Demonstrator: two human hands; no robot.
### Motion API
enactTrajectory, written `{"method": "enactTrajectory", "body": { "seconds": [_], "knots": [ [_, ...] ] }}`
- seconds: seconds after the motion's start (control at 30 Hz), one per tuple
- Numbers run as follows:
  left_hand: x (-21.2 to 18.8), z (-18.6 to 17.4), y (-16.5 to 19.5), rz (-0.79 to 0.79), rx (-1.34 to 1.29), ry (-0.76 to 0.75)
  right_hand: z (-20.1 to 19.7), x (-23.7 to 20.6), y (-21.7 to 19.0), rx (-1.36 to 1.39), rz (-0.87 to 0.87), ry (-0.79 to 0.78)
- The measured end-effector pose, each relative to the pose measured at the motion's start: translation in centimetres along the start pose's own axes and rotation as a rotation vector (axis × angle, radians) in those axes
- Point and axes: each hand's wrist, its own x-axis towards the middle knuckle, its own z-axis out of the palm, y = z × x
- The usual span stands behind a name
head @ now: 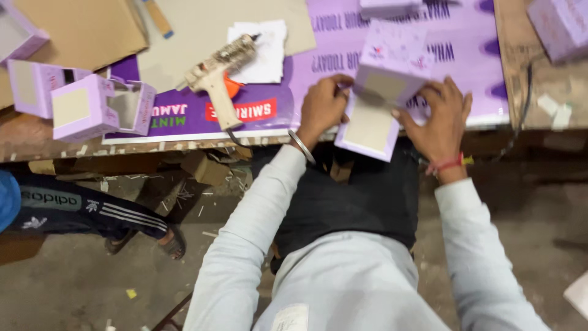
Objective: The person assembles small purple cardboard boxes by applying hot glue to the edges and folding the flaps to form the box structure. They handle multiple flat pieces, glue them together, and stack the finished boxes on the table.
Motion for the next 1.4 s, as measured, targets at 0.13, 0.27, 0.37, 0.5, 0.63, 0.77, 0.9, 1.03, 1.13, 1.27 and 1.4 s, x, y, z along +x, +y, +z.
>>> {"method": "enactTrajectory", "body": {
  "seconds": [0.13, 0.27, 0.37, 0.5, 0.63, 0.77, 0.9, 1.03, 1.13, 1.27, 1.4],
  "knots": [
    [-1.4, 0.5, -2.6, 0.081, -0.31, 0.194, 1.3, -0.8, 2.4, -0.052, -0.047, -0.02],
    [-6.0, -3.9, -6.9, 0.201, -0.135, 0.629, 2.7, -2.6, 5.0, -0.043, -0.084, 0.026],
    [-7.8, -9.5, -9.5, 0.137, 0.263, 0.983, 2.9, -3.9, 6.0, 0.152, -0.049, 0.072],
    [-6.8, -13.2, -10.5, -0.157, 0.544, 0.76, 1.8, -3.3, 6.0, 0.358, -0.085, 0.116],
    [-4.9, -13.5, -9.9, -0.427, 0.502, 0.594, 0.3, -1.7, 6.1, 0.244, -0.288, 0.161],
    [-4.3, -13.3, -10.1, -0.108, 0.165, 0.738, 0.2, -0.9, 6.1, 0.225, -0.335, 0.126],
    [-6.1, -12.8, -10.3, 0.182, 0.533, 0.579, 0.2, -1.4, 5.9, 0.328, -0.224, 0.019],
    [-7.6, -12.9, -9.7, 0.21, 0.362, 0.257, 0.2, -2.6, 6.1, 0.672, -0.039, -0.066],
    [-9.6, -12.5, -8.5, -0.104, -0.09, 0.227, 0.2, -3.7, 7.2, 0.748, 0.033, -0.105],
    [-13.9, -10.6, -6.6, -0.205, -0.361, 0.246, 0.8, -5.6, 9.6, 0.658, 0.021, -0.151],
    [-17.5, -8.5, -5.2, -0.203, -0.565, 0.0, 2.4, -8.2, 11.8, 0.777, 0.056, -0.166]
  ]
}}
